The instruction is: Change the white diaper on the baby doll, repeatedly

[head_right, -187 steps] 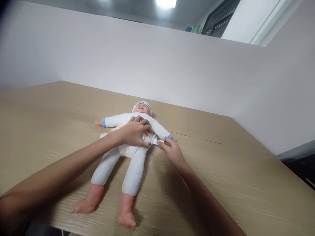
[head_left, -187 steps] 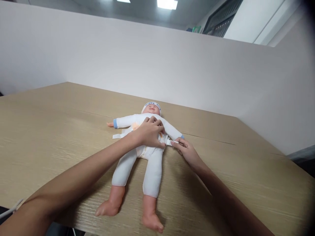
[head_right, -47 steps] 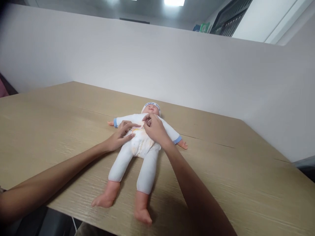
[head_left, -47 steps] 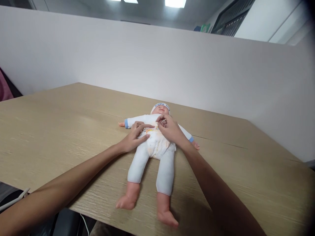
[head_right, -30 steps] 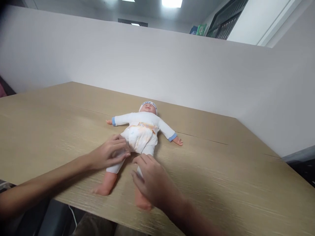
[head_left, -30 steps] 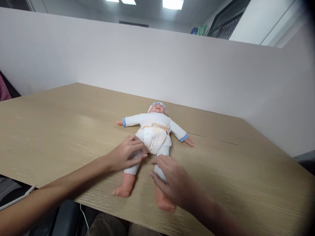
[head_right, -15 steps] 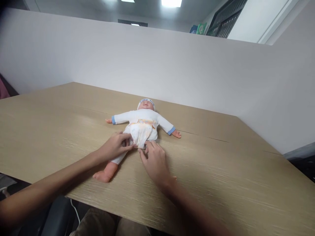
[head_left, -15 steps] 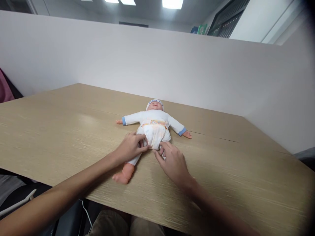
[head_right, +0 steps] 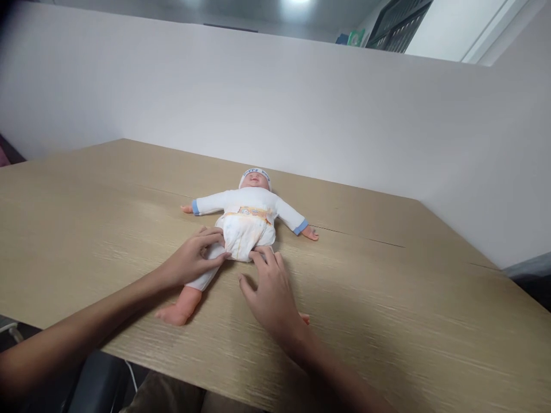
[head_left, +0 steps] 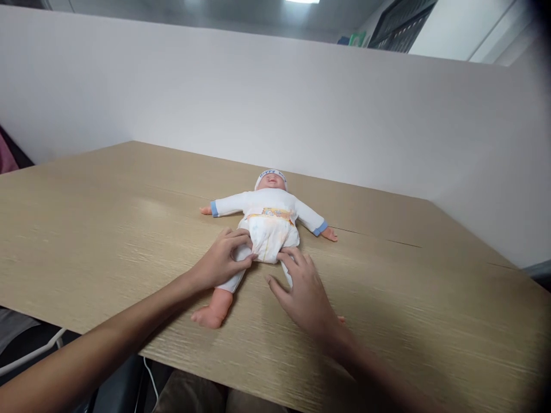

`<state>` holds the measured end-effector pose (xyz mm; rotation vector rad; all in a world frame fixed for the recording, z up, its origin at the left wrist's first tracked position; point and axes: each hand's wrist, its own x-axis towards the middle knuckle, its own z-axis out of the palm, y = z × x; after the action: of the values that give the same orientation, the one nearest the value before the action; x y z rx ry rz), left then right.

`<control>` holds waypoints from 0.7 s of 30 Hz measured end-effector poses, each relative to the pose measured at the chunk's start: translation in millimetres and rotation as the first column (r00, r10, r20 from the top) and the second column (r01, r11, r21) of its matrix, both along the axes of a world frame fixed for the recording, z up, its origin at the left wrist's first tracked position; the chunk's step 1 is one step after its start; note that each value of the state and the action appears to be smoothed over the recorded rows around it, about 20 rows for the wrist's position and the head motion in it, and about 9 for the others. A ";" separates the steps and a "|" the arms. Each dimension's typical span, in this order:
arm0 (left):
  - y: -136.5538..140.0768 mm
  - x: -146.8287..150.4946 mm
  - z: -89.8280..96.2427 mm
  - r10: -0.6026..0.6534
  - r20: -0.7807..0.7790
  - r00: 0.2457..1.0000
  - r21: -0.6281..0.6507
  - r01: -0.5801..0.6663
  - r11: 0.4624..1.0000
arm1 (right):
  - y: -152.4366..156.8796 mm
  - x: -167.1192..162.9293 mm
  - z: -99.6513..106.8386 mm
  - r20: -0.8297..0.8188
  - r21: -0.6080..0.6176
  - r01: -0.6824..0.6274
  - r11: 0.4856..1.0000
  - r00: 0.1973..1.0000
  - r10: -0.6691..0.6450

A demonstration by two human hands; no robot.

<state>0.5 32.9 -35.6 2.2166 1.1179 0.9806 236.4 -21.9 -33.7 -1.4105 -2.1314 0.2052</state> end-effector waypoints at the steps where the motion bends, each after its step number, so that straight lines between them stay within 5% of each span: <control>1: 0.3 0.0 1.4 -0.014 0.006 1.000 -0.012 0.014 1.000 | -1.0 0.0 0.4 0.002 -0.009 -0.005 1.000 1.000 0.005; 9: 3.0 4.0 0.0 -0.016 0.009 1.000 -0.042 0.017 0.999 | 1.0 -3.3 1.7 0.005 -0.116 0.030 0.993 1.000 -0.029; 16: 3.4 5.6 -8.2 0.008 0.006 1.000 -0.055 -0.008 0.998 | 12.8 -6.1 -0.5 -0.364 -0.230 0.045 0.972 0.922 -0.129; 21: 9.3 8.7 -14.4 0.097 0.076 0.992 -0.124 -0.087 0.988 | 12.4 -9.6 0.7 -0.444 -0.269 0.063 0.961 0.878 -0.182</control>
<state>9.2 42.1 -50.0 2.0270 1.2182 1.0055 226.8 -9.5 -33.0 -1.4510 -1.6531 0.7091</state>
